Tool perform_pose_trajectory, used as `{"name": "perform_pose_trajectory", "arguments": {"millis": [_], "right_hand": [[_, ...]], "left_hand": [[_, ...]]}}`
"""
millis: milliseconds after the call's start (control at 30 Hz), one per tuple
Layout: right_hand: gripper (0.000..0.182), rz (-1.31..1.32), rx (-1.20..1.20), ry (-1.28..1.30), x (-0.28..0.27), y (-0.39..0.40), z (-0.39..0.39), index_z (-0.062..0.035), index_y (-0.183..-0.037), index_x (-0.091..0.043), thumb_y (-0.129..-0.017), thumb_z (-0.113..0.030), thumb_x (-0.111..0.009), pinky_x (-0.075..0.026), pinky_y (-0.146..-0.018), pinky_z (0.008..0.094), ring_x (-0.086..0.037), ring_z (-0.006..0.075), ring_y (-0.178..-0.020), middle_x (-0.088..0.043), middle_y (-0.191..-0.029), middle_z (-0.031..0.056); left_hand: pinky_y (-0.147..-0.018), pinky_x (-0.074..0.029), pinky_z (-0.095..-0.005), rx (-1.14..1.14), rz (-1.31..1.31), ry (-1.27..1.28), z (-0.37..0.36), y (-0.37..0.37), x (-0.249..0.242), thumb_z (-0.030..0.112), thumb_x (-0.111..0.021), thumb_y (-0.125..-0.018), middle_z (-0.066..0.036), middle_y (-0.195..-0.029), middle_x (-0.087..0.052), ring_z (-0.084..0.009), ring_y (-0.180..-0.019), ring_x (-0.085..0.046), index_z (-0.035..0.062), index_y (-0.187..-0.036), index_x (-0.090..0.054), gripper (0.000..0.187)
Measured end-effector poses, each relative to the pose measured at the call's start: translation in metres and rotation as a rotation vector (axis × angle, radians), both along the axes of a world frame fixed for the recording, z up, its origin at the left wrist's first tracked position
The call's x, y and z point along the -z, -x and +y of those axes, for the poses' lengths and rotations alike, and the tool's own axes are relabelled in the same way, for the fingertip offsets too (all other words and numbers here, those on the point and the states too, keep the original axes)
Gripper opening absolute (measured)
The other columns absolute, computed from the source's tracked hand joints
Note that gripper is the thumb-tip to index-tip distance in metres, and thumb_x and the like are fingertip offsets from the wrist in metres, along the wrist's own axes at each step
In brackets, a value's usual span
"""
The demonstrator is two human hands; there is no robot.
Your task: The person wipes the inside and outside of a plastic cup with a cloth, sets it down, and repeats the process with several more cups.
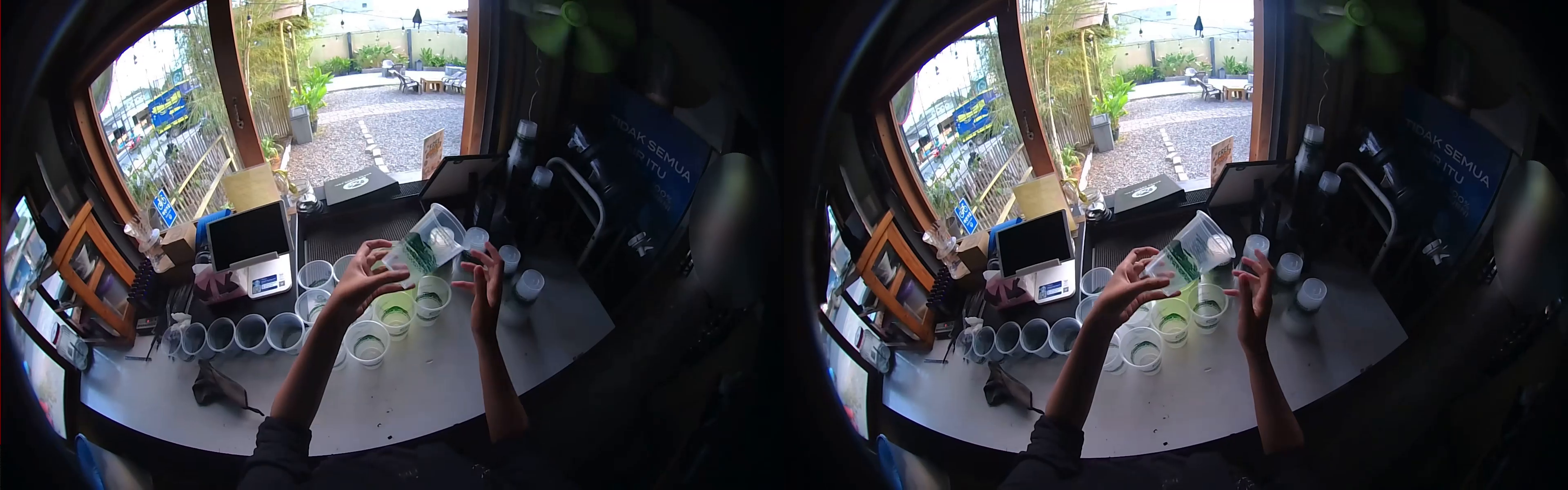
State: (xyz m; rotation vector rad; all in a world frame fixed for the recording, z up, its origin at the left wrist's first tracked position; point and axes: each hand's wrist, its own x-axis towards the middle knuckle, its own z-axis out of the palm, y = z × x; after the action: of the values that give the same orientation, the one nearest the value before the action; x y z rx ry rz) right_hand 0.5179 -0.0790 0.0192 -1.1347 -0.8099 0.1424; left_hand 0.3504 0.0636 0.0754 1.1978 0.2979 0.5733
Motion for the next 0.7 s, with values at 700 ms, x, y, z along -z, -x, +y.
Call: {"name": "perform_pose_trajectory", "arguments": {"millis": [700], "right_hand": [[0.018,-0.24,-0.271,-0.004,0.015,0.359,0.069,-0.0027,-0.103,-0.064,-0.089,-0.012,-0.056,-0.049,-0.073,0.0324,-0.059,0.0219,-0.092,-0.061,-0.104,0.014]], "left_hand": [[-0.092,-0.05,-0.0368,-0.333,-0.161,-0.193,0.032,0.36,0.036,0.053,-0.067,-0.081,-0.015,-0.12,-0.058,-0.0234,-0.102,-0.064,0.0033,-0.135,-0.036,0.08]]}}
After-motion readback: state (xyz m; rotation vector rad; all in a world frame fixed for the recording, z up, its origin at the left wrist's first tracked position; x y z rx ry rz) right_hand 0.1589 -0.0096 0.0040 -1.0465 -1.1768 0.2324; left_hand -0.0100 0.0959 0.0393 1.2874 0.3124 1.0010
